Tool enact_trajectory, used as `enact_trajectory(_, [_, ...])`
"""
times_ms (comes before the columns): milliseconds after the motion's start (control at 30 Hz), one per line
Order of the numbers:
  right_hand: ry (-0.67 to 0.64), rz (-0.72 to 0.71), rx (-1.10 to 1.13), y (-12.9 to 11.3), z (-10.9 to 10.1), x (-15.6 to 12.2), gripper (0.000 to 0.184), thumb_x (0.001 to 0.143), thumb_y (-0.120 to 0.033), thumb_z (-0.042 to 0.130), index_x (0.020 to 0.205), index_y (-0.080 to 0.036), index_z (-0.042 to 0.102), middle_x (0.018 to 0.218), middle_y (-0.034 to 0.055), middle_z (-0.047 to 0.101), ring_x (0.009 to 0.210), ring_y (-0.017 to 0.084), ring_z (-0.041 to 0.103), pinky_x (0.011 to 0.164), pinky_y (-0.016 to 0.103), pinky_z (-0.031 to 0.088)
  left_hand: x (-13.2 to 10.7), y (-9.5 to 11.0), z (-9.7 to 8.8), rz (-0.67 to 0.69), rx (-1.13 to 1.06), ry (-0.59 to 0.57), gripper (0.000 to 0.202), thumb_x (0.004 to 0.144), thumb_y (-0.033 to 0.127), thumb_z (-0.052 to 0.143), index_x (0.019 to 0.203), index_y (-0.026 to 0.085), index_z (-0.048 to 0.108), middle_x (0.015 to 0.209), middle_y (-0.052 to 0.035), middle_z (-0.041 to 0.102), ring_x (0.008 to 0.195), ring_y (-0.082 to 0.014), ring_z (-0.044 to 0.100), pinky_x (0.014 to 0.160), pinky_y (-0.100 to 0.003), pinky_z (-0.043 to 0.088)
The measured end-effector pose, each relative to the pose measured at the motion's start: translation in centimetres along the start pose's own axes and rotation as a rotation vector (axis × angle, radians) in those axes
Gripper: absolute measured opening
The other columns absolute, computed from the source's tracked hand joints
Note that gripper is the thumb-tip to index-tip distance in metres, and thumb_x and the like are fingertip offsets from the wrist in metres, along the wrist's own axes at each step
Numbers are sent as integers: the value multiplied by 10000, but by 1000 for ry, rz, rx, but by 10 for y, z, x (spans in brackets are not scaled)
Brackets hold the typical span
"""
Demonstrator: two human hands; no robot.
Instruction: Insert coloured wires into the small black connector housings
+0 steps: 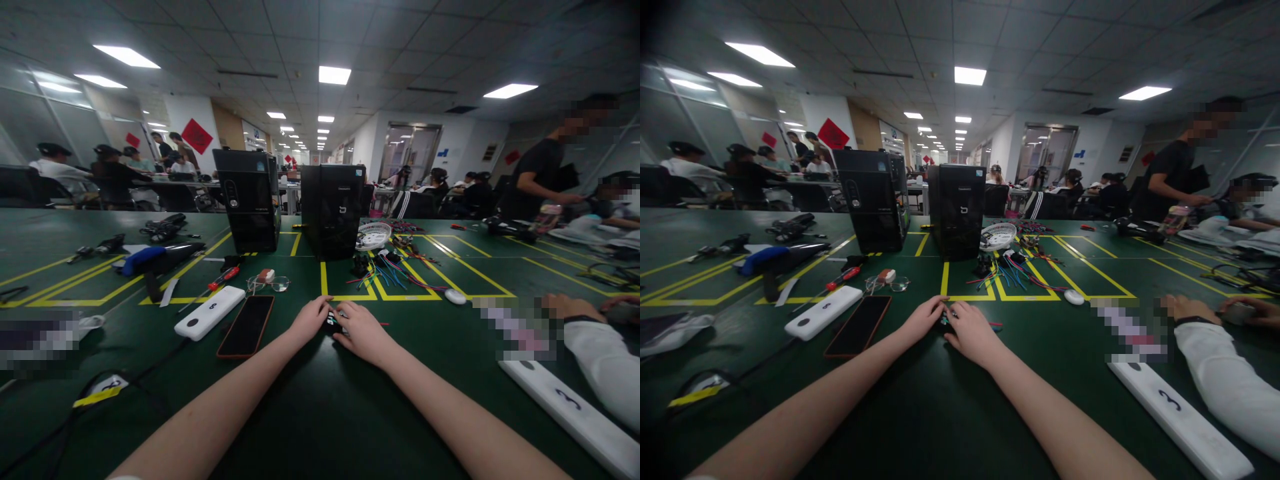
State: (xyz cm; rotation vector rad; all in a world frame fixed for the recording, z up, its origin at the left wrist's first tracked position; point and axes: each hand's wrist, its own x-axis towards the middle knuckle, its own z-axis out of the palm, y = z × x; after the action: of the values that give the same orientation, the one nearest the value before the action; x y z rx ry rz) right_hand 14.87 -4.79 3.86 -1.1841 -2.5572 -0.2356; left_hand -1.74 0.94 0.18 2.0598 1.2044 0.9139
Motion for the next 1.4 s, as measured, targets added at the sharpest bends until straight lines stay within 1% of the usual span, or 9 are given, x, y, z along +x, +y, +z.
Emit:
enact_trajectory(300, [-18,20,-36,-5,1,1,463,740,-259,610,1170,-119,510,1071,128,538,1052,245,468,887,390,409,1,-3,2,36,53,18,307,876,210,367,1121,157,545,947,-46,666,918,-180,589,863,-287,436])
enact_trajectory(467, [-12,28,-58,-7,4,2,410,747,-213,573,1140,-107,521,1054,125,540,1032,245,479,876,381,422,0,1,2,26,95,18,313,870,199,373,1126,172,551,963,-46,665,935,-182,589,874,-289,433])
enact_trajectory(600, [-13,27,-42,-6,5,2,379,763,-204,544,1128,-106,524,1046,123,545,1018,240,484,869,376,431,0,1,1,23,60,18,311,868,199,376,1121,168,554,963,-47,664,941,-179,590,879,-287,435])
enact_trajectory(733, [13,50,4,-5,8,0,339,793,-180,499,1128,-130,524,1064,120,544,1037,224,482,870,360,433,0,-3,1,28,-9,8,303,878,216,370,1113,164,554,968,-47,660,936,-166,594,877,-274,443])
enact_trajectory(867, [54,60,7,-6,10,0,356,800,-162,486,1154,-144,513,1070,116,553,1034,224,483,874,381,422,0,-8,1,52,22,12,321,906,250,330,1118,177,559,1062,-51,632,1008,-173,564,927,-293,415])
enact_trajectory(967, [98,64,8,-8,9,1,360,812,-158,470,1170,-155,509,1077,116,558,1032,221,483,871,386,414,-1,-9,1,51,52,5,332,910,240,316,1139,181,550,1088,-56,623,1025,-181,552,938,-312,406])
enact_trajectory(1167, [92,80,34,-8,10,2,230,806,-152,485,1014,-160,583,1014,99,569,987,212,495,844,364,421,0,-6,1,56,78,-17,335,902,215,318,1153,186,538,993,-39,652,971,-173,567,920,-306,409])
enact_trajectory(1300, [101,102,52,-9,14,4,214,795,-125,484,979,-157,588,998,92,558,972,201,495,838,352,432,0,-4,1,64,100,-17,336,893,200,321,1148,172,538,975,-44,655,954,-176,571,901,-303,416])
enact_trajectory(1400, [96,91,54,-10,12,6,200,801,-129,475,959,-146,597,982,91,558,973,200,494,850,345,434,0,-5,2,72,106,-15,340,891,199,321,1151,167,537,992,-50,653,960,-179,570,898,-302,416])
